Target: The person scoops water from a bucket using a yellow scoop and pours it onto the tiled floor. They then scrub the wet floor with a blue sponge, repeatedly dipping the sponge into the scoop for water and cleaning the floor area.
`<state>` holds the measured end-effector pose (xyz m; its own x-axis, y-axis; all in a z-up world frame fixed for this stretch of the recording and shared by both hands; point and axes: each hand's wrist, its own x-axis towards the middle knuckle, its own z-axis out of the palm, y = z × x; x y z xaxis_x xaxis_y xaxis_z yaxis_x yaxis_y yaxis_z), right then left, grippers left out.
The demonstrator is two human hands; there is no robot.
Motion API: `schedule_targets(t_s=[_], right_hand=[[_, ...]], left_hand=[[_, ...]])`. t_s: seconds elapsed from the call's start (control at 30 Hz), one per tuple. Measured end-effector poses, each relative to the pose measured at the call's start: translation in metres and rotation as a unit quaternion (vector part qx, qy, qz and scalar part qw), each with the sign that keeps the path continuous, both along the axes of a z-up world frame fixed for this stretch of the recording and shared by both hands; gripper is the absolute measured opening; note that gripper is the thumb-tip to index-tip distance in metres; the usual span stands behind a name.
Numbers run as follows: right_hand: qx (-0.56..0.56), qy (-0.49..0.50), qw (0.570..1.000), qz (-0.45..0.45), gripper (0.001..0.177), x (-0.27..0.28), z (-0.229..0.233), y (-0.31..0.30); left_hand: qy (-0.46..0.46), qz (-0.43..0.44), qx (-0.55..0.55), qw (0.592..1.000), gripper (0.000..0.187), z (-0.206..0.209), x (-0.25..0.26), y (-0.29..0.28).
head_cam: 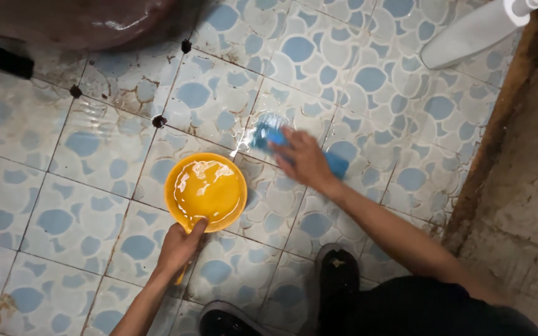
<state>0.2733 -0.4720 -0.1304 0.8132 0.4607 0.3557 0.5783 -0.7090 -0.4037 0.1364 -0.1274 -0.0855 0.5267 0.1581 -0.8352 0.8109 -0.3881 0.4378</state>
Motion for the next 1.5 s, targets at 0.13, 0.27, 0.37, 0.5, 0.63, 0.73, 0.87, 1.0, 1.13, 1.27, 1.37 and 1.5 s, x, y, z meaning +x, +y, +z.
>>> schedule_targets(t_s=[0.13, 0.27, 0.37, 0.5, 0.63, 0.73, 0.87, 1.0, 1.13, 1.27, 1.37, 1.5], right_hand=[[-0.041, -0.010, 0.999, 0.000, 0.027, -0.031, 0.012, -0.026], [0.019, 0.026, 0.996, -0.077, 0.030, 0.024, -0.007, -0.074], [-0.015, -0.037, 0.984, -0.174, 0.034, 0.064, -0.011, -0.082], [0.035, -0.024, 0.987, -0.155, 0.033, 0.068, -0.007, -0.045], [-0.007, 0.051, 0.998, -0.039, 0.048, 0.009, 0.001, -0.012], [-0.006, -0.040, 0.999, 0.025, 0.036, -0.030, 0.004, -0.027], [0.071, 0.094, 0.991, -0.056, 0.035, -0.011, 0.022, -0.067], [0.033, -0.035, 0.987, -0.153, 0.030, 0.045, -0.016, -0.092], [0.075, 0.012, 0.994, -0.078, 0.032, 0.048, 0.009, -0.059], [0.019, -0.030, 0.999, 0.016, 0.028, -0.024, -0.004, -0.040], [0.052, -0.067, 0.996, 0.039, 0.034, -0.052, 0.018, -0.054], [0.042, 0.071, 0.990, -0.116, 0.032, -0.031, 0.020, -0.099]], left_hand=[[0.003, -0.047, 0.023, 0.999, 0.066, 0.007, 0.001, 0.008], [-0.013, -0.066, 0.031, 0.997, 0.058, 0.009, 0.008, 0.017], [0.013, -0.080, 0.046, 0.996, 0.070, 0.011, 0.008, 0.021], [0.020, -0.073, 0.065, 0.995, 0.068, -0.008, -0.001, 0.031], [-0.028, -0.089, 0.092, 0.991, 0.052, 0.017, 0.014, 0.024], [-0.022, -0.096, 0.140, 0.985, 0.056, 0.014, 0.017, 0.027], [-0.025, -0.091, 0.146, 0.985, 0.055, 0.011, 0.018, 0.029], [-0.039, -0.104, 0.135, 0.985, 0.059, 0.012, 0.023, 0.025], [-0.046, -0.108, 0.157, 0.981, 0.060, 0.005, 0.023, 0.026], [-0.051, -0.106, 0.141, 0.983, 0.062, 0.016, 0.024, 0.025], [-0.052, -0.109, 0.148, 0.982, 0.062, 0.006, 0.019, 0.028], [-0.073, -0.105, 0.153, 0.980, 0.061, 0.005, 0.017, 0.029]])
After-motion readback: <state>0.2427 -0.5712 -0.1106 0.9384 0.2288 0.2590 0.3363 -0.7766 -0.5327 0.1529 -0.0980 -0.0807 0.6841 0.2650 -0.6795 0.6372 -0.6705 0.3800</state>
